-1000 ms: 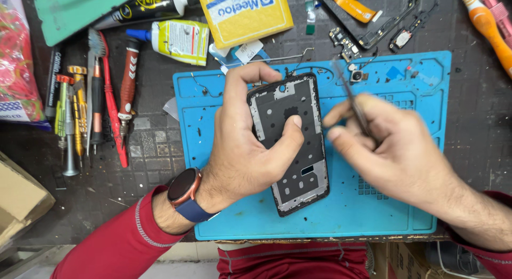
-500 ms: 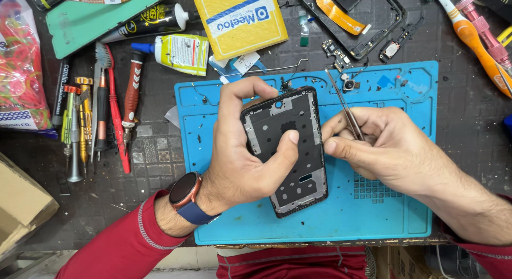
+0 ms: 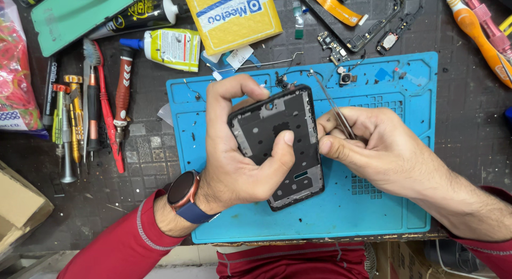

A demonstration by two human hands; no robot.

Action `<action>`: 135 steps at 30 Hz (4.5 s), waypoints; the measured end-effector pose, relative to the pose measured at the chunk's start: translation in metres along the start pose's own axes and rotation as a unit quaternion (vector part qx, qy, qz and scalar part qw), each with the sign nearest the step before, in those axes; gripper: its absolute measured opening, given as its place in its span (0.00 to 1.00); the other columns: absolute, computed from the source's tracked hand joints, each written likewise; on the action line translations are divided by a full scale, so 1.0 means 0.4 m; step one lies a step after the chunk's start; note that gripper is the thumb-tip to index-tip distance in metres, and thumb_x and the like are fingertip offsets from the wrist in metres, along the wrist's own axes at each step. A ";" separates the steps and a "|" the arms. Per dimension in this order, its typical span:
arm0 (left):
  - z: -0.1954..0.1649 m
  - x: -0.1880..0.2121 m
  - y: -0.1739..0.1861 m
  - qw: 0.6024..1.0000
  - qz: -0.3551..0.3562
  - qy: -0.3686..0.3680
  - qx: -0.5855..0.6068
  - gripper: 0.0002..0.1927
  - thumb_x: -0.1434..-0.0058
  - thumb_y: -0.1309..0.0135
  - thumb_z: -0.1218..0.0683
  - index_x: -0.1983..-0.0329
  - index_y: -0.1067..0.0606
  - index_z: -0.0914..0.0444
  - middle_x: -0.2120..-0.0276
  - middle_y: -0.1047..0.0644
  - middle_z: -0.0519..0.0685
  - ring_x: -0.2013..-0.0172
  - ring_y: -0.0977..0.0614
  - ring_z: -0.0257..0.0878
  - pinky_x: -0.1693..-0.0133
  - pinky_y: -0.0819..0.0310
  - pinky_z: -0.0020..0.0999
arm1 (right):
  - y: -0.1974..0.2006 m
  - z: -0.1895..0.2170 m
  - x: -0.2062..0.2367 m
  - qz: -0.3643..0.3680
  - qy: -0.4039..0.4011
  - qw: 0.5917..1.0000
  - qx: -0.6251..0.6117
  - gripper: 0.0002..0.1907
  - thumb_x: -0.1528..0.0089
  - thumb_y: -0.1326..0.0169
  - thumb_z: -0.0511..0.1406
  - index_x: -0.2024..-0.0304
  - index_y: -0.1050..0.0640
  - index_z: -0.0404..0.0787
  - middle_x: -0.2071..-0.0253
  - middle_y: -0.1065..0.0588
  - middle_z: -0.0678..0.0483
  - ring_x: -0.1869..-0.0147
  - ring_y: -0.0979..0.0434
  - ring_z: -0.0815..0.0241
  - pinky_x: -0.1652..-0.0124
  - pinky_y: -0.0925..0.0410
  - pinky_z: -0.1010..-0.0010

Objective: The person works on a disassembled smartphone frame on a blue repair mat, using a thin blade and tweezers to scrape and pick old adhesive and residue from the frame edges. They then use a blue-handled screwdriver to work on screws and components inside the phone frame.

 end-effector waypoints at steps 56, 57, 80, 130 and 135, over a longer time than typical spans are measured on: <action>-0.113 -0.038 -0.065 0.988 0.147 -0.010 -0.050 0.51 0.47 0.29 0.40 0.25 0.36 0.65 0.38 0.36 0.54 0.37 0.27 0.43 0.41 0.21 0.35 | 0.016 0.152 0.099 -0.173 0.156 0.955 0.184 0.08 0.43 0.40 0.32 0.72 0.26 0.36 0.84 0.28 0.55 0.80 0.36 0.72 0.80 0.40 0.72; -0.105 -0.038 -0.066 0.989 0.149 0.012 -0.020 0.51 0.47 0.29 0.40 0.25 0.36 0.65 0.36 0.36 0.54 0.37 0.27 0.43 0.42 0.20 0.35 | 0.010 0.159 0.101 -0.166 0.178 0.953 0.178 0.08 0.43 0.41 0.32 0.72 0.27 0.36 0.82 0.27 0.55 0.80 0.34 0.72 0.80 0.38 0.72; -0.086 -0.048 -0.061 0.988 0.143 0.056 -0.031 0.45 0.53 0.27 0.46 0.34 0.31 0.64 0.42 0.36 0.52 0.38 0.25 0.42 0.41 0.19 0.36 | -0.003 0.150 0.083 -0.143 0.195 0.938 0.248 0.09 0.44 0.43 0.33 0.68 0.30 0.37 0.78 0.25 0.49 0.79 0.21 0.55 0.77 0.31 0.64; -0.034 -0.047 -0.030 0.991 0.111 0.011 -0.075 0.42 0.53 0.24 0.46 0.38 0.29 0.63 0.44 0.33 0.51 0.39 0.27 0.40 0.40 0.18 0.34 | 0.023 0.139 0.064 -0.151 0.073 0.952 0.255 0.06 0.44 0.40 0.35 0.66 0.19 0.42 0.88 0.44 0.61 0.83 0.47 0.72 0.82 0.50 0.72; -0.039 -0.047 -0.025 0.989 0.103 -0.014 -0.104 0.47 0.58 0.21 0.43 0.39 0.30 0.64 0.44 0.32 0.49 0.42 0.26 0.38 0.41 0.20 0.32 | 0.021 0.130 0.054 -0.149 0.064 0.953 0.257 0.06 0.45 0.39 0.36 0.66 0.18 0.42 0.88 0.45 0.60 0.82 0.48 0.71 0.82 0.49 0.71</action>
Point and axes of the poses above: each hand's wrist, its own x-axis away from the middle knuckle, its own y-axis out of the back of the hand, z = x × y, the point moved 9 cm from there along -x, towards the middle knuckle
